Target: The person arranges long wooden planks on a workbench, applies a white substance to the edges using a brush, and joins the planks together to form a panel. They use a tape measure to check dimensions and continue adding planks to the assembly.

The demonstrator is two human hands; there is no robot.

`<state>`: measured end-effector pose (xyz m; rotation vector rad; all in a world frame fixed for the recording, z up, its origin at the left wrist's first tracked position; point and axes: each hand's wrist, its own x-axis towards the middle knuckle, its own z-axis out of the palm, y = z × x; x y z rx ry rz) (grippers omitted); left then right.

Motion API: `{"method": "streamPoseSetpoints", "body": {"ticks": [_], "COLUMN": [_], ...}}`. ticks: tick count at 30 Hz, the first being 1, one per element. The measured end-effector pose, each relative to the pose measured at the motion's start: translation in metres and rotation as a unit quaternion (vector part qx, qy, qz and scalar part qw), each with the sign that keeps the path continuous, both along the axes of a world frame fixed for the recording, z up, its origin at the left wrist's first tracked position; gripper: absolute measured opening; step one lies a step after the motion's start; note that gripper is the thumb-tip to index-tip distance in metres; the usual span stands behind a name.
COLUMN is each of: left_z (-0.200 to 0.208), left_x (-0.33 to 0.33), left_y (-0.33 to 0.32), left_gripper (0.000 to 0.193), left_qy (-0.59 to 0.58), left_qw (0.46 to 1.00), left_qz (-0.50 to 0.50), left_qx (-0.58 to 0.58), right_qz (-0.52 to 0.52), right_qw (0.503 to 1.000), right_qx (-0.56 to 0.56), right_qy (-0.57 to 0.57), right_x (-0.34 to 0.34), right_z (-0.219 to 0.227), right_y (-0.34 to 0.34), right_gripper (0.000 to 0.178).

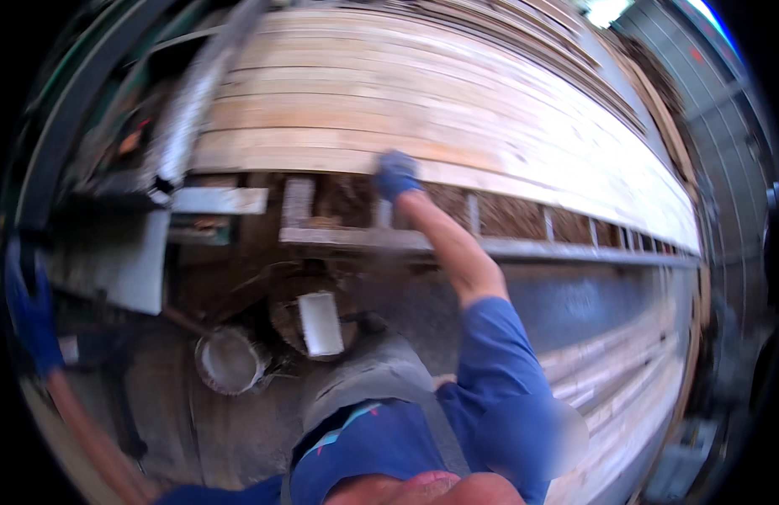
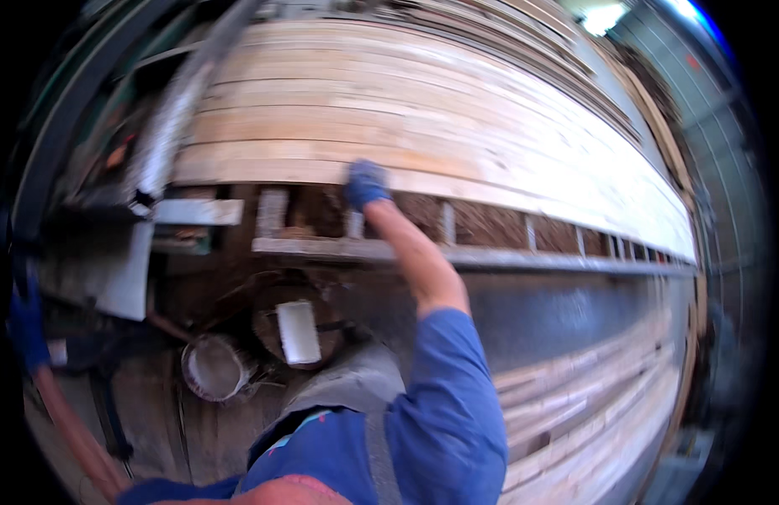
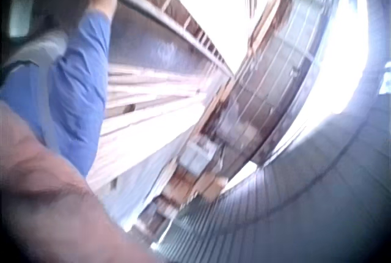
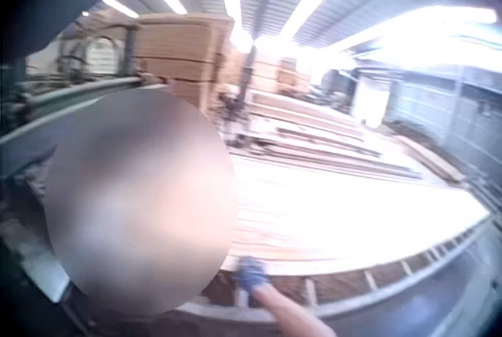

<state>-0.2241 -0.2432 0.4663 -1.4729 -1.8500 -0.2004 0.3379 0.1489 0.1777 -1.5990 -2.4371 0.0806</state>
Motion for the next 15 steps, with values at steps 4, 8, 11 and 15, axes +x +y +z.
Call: {"method": "streamPoseSetpoints", "body": {"ticks": [4,8,11,15], "left_z": [-0.084,-0.197,-0.437,-0.472], "left_x": [0.161,0.266,0.268,0.359], "left_y": [-0.017,-0.018,-0.191,-0.215], "left_gripper": [0.044,0.038,0.042,0.041], "left_qy": [-0.170,-0.388,-0.879,-0.933], "left_qw": [0.982,0.902,0.467,0.200], "left_qz": [-0.058,-0.064,0.096,0.299], "left_qx": [-0.052,-0.178,-0.004,0.009], "right_qz": [0.037,0.095,0.180,0.036], "right_qw": [0.999,0.995,0.980,0.998], "right_qx": [0.033,-0.007,0.025,-0.032], "right_qy": [-0.016,0.027,0.082,0.034], "right_x": [-0.047,-0.047,-0.007,0.143], "right_z": [-0.002,-0.003,0.027,0.038], "right_y": [-0.008,-0.011,-0.055,-0.046], "right_gripper": [0.022,0.020,0.019,0.021]}}
